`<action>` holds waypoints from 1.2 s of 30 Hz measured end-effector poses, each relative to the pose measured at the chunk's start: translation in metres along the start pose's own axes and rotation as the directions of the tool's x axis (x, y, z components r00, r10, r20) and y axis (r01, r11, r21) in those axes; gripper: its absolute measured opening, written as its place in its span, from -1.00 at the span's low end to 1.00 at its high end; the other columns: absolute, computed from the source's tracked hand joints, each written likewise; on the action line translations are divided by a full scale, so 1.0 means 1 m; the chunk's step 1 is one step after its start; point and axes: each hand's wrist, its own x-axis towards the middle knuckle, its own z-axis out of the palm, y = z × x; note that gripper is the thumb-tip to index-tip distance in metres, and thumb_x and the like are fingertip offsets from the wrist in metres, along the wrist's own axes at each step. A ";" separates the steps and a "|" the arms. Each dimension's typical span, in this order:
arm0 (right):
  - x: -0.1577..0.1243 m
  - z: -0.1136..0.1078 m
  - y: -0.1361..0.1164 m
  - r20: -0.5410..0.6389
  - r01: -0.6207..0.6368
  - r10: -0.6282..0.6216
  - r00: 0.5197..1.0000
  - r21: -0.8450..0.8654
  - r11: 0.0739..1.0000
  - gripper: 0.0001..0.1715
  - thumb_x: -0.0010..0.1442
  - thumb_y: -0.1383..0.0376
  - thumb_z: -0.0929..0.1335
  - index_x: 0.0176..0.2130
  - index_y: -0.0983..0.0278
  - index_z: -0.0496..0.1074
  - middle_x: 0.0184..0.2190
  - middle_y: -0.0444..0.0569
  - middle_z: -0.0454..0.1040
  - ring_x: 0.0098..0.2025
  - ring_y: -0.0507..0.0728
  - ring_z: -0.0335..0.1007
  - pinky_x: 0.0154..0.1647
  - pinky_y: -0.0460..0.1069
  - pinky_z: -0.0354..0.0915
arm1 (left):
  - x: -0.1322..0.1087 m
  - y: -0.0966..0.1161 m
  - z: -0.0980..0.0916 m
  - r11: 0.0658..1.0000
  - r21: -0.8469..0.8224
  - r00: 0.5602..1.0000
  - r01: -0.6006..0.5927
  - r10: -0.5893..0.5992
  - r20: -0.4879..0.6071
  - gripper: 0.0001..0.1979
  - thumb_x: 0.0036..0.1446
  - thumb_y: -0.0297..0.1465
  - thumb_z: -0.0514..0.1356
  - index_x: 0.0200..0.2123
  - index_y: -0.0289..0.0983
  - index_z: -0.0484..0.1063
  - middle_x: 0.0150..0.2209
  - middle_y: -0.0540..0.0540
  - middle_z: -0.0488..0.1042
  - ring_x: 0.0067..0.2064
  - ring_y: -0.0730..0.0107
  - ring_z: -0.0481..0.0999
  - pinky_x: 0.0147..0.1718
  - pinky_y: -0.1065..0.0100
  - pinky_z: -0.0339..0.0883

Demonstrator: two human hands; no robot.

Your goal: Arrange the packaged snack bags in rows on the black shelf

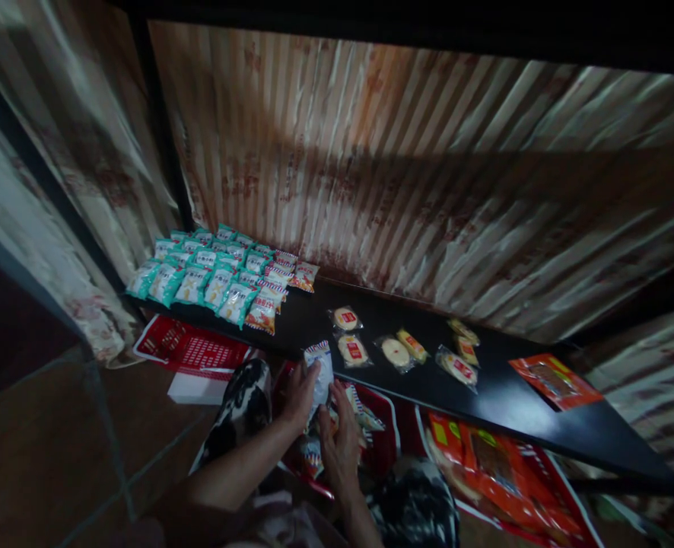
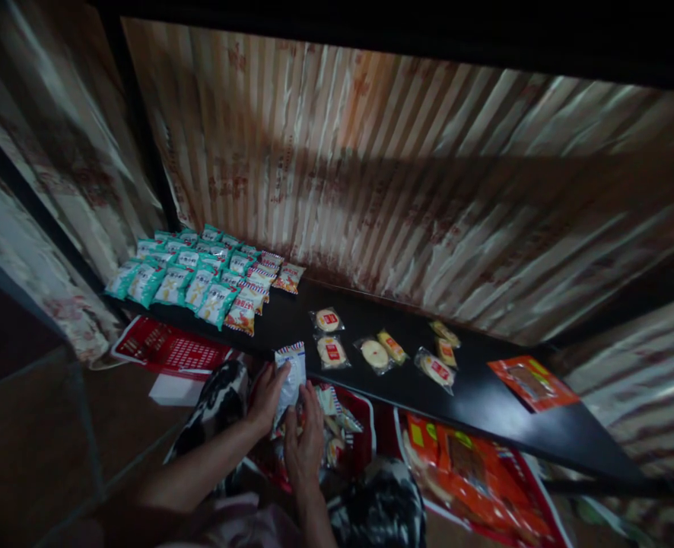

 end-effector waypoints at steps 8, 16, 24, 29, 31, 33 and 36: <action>0.005 0.003 0.003 0.014 -0.045 0.045 0.999 0.002 0.999 -0.44 0.26 0.06 0.20 0.10 0.32 0.33 0.15 0.21 0.33 0.21 0.29 0.22 0.15 0.29 0.20 | 0.003 0.006 0.001 0.999 -0.038 1.000 -0.006 0.005 -0.018 -0.44 -0.01 -0.03 0.17 -0.04 -0.28 0.39 0.00 -0.23 0.48 0.05 0.13 0.44 0.03 0.25 0.25; 0.013 0.000 -0.001 -0.009 -0.083 0.084 0.996 0.035 0.996 -0.51 0.23 0.06 0.24 0.03 0.29 0.38 0.16 0.21 0.32 0.20 0.32 0.21 0.14 0.30 0.20 | 0.005 0.009 0.003 1.000 0.012 1.000 -0.026 0.027 -0.012 -0.41 -0.04 0.03 0.15 -0.11 -0.32 0.42 -0.04 -0.28 0.50 0.02 0.08 0.45 0.01 0.23 0.26; 0.027 0.012 -0.008 0.073 -0.162 0.154 0.985 0.121 0.979 -0.39 0.20 0.02 0.25 0.12 0.30 0.32 0.16 0.19 0.32 0.21 0.31 0.23 0.17 0.28 0.19 | 0.013 0.013 0.002 0.997 0.035 0.997 -0.071 0.072 -0.040 -0.44 0.05 -0.09 0.13 0.05 -0.28 0.32 0.13 -0.23 0.37 0.20 0.15 0.28 0.14 0.26 0.14; 0.035 0.018 -0.014 0.110 -0.219 0.201 0.973 0.186 0.958 -0.35 0.19 -0.01 0.25 0.13 0.31 0.32 0.18 0.20 0.29 0.22 0.30 0.21 0.19 0.26 0.19 | 0.010 0.021 0.002 0.988 0.056 0.985 -0.143 0.148 -0.089 -0.48 0.10 -0.16 0.09 0.11 -0.23 0.27 0.25 -0.16 0.20 0.30 0.22 0.12 0.23 0.28 0.03; 0.040 0.019 -0.019 0.119 -0.245 0.224 0.967 0.218 0.945 -0.34 0.19 -0.01 0.26 0.14 0.30 0.30 0.18 0.18 0.31 0.22 0.28 0.21 0.19 0.23 0.19 | 0.007 0.023 0.003 0.986 0.058 0.984 -0.153 0.158 -0.086 -0.48 0.13 -0.16 0.06 0.13 -0.24 0.25 0.27 -0.16 0.18 0.31 0.23 0.10 0.25 0.26 0.00; 0.045 0.019 -0.022 0.140 -0.281 0.253 0.957 0.252 0.926 -0.31 0.17 -0.01 0.28 0.16 0.31 0.28 0.17 0.18 0.32 0.21 0.27 0.23 0.18 0.20 0.21 | 0.005 0.024 0.004 0.983 0.055 0.982 -0.175 0.178 -0.064 -0.47 0.14 -0.15 0.04 0.14 -0.24 0.25 0.26 -0.15 0.19 0.30 0.23 0.10 0.26 0.25 -0.01; 0.052 0.019 -0.024 0.175 -0.336 0.295 0.939 0.298 0.893 -0.26 0.13 -0.03 0.31 0.17 0.32 0.26 0.13 0.18 0.36 0.16 0.27 0.29 0.13 0.15 0.27 | 0.003 0.024 0.005 0.970 0.043 0.971 -0.238 0.239 -0.019 -0.49 0.16 -0.17 0.01 0.14 -0.24 0.29 0.24 -0.14 0.22 0.28 0.24 0.14 0.25 0.25 0.02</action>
